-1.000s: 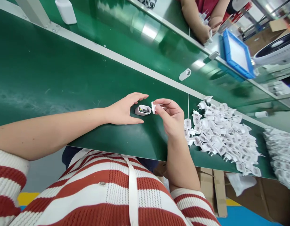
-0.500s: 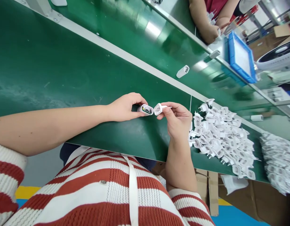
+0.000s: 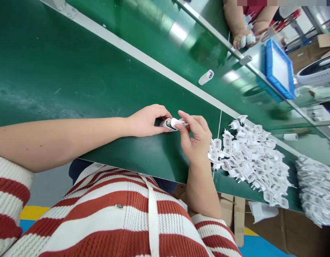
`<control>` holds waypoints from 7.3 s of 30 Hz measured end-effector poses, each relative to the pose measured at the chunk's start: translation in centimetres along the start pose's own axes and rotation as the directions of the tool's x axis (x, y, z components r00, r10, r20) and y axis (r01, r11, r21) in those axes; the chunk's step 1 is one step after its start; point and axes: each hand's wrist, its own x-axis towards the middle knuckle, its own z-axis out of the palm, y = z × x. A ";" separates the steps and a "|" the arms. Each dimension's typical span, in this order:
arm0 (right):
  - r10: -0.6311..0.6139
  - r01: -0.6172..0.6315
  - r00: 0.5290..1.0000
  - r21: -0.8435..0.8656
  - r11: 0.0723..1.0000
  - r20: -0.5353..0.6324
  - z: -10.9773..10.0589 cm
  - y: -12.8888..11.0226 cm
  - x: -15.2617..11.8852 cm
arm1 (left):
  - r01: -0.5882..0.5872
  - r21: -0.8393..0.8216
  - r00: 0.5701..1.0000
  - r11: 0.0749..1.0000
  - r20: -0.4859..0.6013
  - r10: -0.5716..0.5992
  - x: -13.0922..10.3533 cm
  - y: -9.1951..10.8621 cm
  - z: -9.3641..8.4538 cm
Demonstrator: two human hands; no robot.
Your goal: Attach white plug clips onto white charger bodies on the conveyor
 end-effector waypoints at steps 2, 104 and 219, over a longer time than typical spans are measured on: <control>-0.064 0.068 0.997 -0.063 0.996 0.052 0.1 0.0 0.1 | -0.003 -0.009 1.000 1.000 0.002 0.003 0.0 0.0 0.0; 0.425 -0.535 0.839 0.657 0.531 0.339 -1.9 1.4 0.7 | 0.082 0.124 0.997 0.989 -0.006 -0.082 0.3 1.0 0.8; 0.732 -0.047 0.636 0.935 0.352 -0.244 -4.3 3.7 2.6 | 0.144 0.314 0.989 0.938 -0.083 -0.124 33.5 -1.5 16.5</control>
